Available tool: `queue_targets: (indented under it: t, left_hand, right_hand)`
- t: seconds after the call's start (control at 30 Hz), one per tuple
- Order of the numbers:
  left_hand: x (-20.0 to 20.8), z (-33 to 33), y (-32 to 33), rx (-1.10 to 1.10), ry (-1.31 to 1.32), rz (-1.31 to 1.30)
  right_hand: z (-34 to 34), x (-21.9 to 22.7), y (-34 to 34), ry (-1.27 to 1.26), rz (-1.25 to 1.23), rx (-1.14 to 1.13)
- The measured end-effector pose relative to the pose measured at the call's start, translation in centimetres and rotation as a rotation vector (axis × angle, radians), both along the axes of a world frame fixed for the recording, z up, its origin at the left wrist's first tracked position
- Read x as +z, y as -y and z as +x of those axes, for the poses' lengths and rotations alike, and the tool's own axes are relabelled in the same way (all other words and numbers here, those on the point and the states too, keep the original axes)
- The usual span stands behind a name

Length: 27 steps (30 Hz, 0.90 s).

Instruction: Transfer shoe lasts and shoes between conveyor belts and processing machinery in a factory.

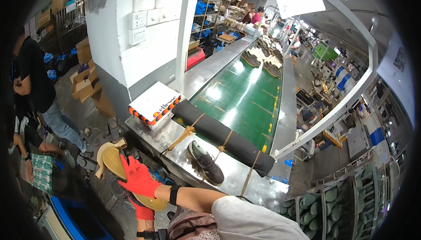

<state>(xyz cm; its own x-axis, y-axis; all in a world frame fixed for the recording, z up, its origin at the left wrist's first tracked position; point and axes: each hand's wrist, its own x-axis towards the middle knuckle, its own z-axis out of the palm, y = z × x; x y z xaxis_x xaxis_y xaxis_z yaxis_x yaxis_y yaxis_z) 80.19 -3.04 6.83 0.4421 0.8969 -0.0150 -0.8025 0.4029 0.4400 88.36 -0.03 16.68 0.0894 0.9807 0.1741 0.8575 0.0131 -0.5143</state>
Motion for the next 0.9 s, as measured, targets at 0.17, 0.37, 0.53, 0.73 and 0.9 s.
queue_targets:
  t: [0.17,0.37,0.53,0.73,0.9]
  left_hand:
    - [-0.2,-0.5,0.4,-0.036,-0.08,0.072]
    - [-0.4,-1.1,0.9,-0.135,0.091,0.076]
    - [0.2,-2.3,1.1,-0.204,0.001,0.151]
    - [-2.9,-6.8,6.0,-0.059,-0.6,0.089]
    - [-3.1,-17.2,7.8,-0.209,-0.542,-0.237]
  right_hand:
    - [-0.3,0.0,0.9,0.015,0.04,-0.035]
    - [-0.2,-0.8,2.2,0.01,0.062,-0.063]
    - [-1.2,-1.3,3.3,-0.062,0.068,-0.115]
    - [-0.6,-3.0,10.9,-0.222,0.09,-0.301]
    - [3.0,-9.4,9.9,-1.718,-0.268,-0.06]
